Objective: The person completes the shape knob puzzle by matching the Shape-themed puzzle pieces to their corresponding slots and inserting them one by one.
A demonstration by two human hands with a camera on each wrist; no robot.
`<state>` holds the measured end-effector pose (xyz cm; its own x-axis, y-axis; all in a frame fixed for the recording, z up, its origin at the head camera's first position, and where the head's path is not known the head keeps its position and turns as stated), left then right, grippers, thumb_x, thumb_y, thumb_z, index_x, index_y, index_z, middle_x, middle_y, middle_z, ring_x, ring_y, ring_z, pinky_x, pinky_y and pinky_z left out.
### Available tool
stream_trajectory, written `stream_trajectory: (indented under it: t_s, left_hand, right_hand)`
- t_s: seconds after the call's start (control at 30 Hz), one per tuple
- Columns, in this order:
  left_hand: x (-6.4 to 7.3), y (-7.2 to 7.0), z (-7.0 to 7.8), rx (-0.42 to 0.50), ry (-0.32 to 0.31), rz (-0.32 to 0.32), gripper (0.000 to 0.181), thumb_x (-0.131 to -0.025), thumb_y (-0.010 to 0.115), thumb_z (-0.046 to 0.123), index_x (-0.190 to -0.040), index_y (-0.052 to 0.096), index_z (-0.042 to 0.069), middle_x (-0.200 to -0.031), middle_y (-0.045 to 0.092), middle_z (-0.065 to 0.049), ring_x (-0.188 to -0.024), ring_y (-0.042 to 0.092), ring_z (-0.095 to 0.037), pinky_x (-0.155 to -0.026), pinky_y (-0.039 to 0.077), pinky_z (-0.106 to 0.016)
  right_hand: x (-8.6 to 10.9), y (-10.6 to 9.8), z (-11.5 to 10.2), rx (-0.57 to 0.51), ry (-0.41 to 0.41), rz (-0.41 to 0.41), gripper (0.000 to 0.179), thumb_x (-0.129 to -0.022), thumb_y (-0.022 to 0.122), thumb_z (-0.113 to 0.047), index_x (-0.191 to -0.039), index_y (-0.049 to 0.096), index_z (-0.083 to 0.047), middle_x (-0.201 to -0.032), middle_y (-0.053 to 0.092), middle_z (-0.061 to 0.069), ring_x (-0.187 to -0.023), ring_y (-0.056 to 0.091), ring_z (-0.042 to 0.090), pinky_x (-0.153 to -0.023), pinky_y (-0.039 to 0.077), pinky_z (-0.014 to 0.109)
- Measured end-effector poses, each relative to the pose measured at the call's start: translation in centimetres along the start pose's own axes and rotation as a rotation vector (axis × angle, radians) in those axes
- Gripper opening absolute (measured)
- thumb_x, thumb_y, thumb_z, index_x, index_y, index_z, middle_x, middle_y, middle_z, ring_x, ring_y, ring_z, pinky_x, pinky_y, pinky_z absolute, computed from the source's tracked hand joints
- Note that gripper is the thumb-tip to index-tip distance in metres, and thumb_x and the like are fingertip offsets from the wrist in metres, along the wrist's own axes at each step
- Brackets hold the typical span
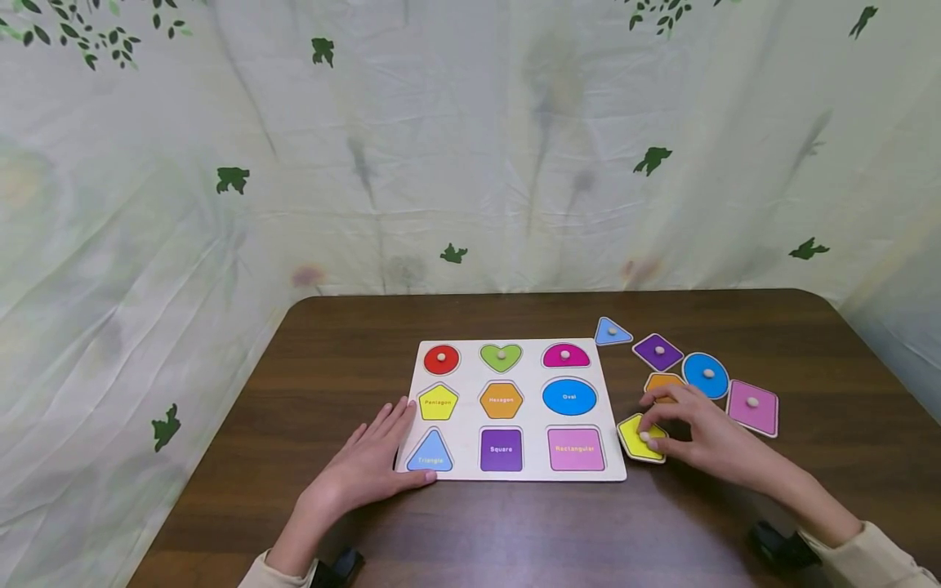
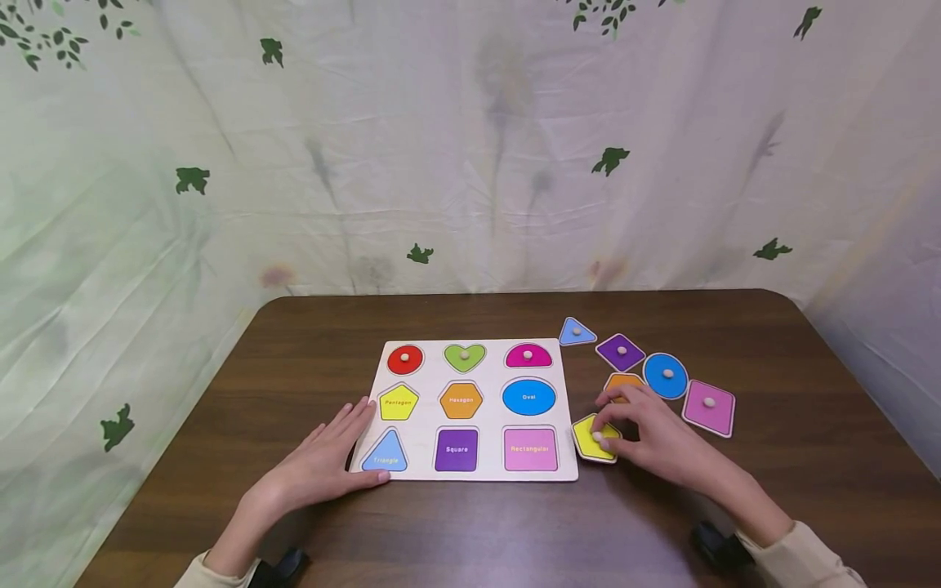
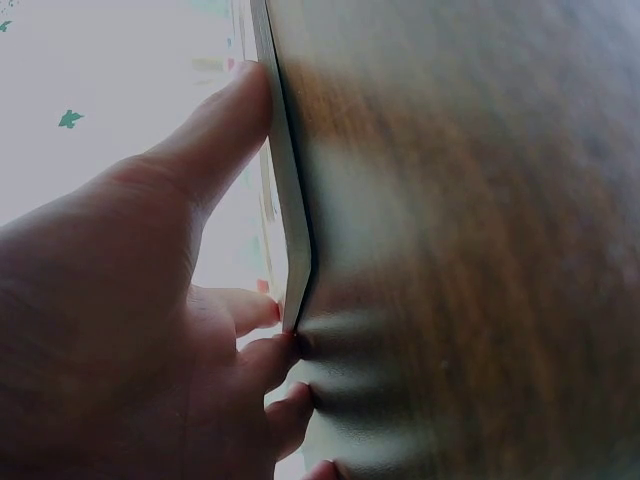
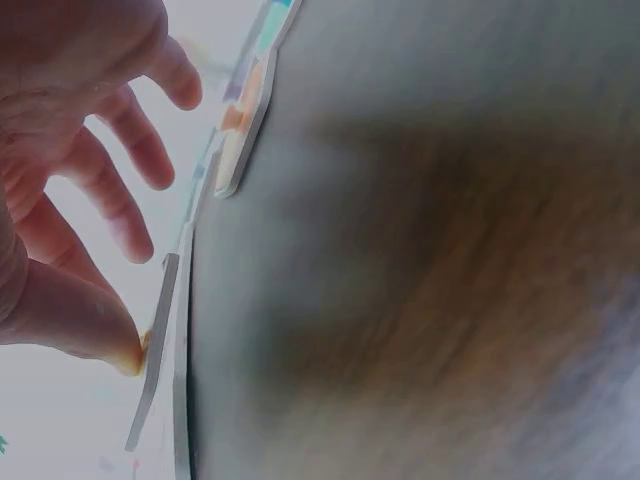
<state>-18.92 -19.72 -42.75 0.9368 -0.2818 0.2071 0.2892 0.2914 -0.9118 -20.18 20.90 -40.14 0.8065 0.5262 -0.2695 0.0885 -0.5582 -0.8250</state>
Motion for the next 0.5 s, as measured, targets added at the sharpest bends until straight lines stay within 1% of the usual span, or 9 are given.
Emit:
stream_trajectory:
  t_s: [0.17,0.37,0.5]
  left_hand:
    - [0.0,0.0,0.1,-0.001,-0.001,0.001,0.108,-0.078,0.068,0.068,-0.157,0.023,0.01,-0.162,0.02,-0.009,-0.149,0.014,-0.032,-0.114,0.017,-0.06]
    - [0.1,-0.1,0.1,0.005,-0.002,0.002,0.108,-0.078,0.068,0.068,-0.157,0.023,0.01,-0.162,0.019,-0.009,-0.149,0.013,-0.032,-0.114,0.017,-0.06]
    - [0.1,-0.1,0.1,0.005,-0.001,0.002,0.108,-0.078,0.067,0.069,-0.157,0.023,0.01,-0.163,0.019,-0.009,-0.149,0.013,-0.031,-0.114,0.017,-0.06]
  right_hand:
    - [-0.7,0.0,-0.2,-0.007,0.017,0.004,0.029,-0.077,0.085,-0.015,-0.093,0.069,-0.034,-0.114,0.058,-0.005,-0.112,0.049,0.018,-0.086,0.051,0.044]
    - [-1.8,0.4,-0.5,-0.021,0.074,-0.017,0.028,-0.078,0.084,-0.015,-0.092,0.07,-0.034,-0.115,0.058,-0.003,-0.115,0.048,0.024,-0.087,0.051,0.049]
    - [-2.6,0.5,-1.1,-0.033,0.06,-0.016,0.026,-0.078,0.084,-0.017,-0.092,0.071,-0.033,-0.116,0.06,0.0,-0.114,0.049,0.027,-0.087,0.048,0.054]
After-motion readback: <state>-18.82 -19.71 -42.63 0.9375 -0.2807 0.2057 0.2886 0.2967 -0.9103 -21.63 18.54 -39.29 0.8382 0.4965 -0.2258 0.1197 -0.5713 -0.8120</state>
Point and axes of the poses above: each hand's wrist, its own x-axis away from the middle knuckle, its own y-axis out of the palm, z = x × y, the point moved 7 cm from there along -x, towards the middle knuckle
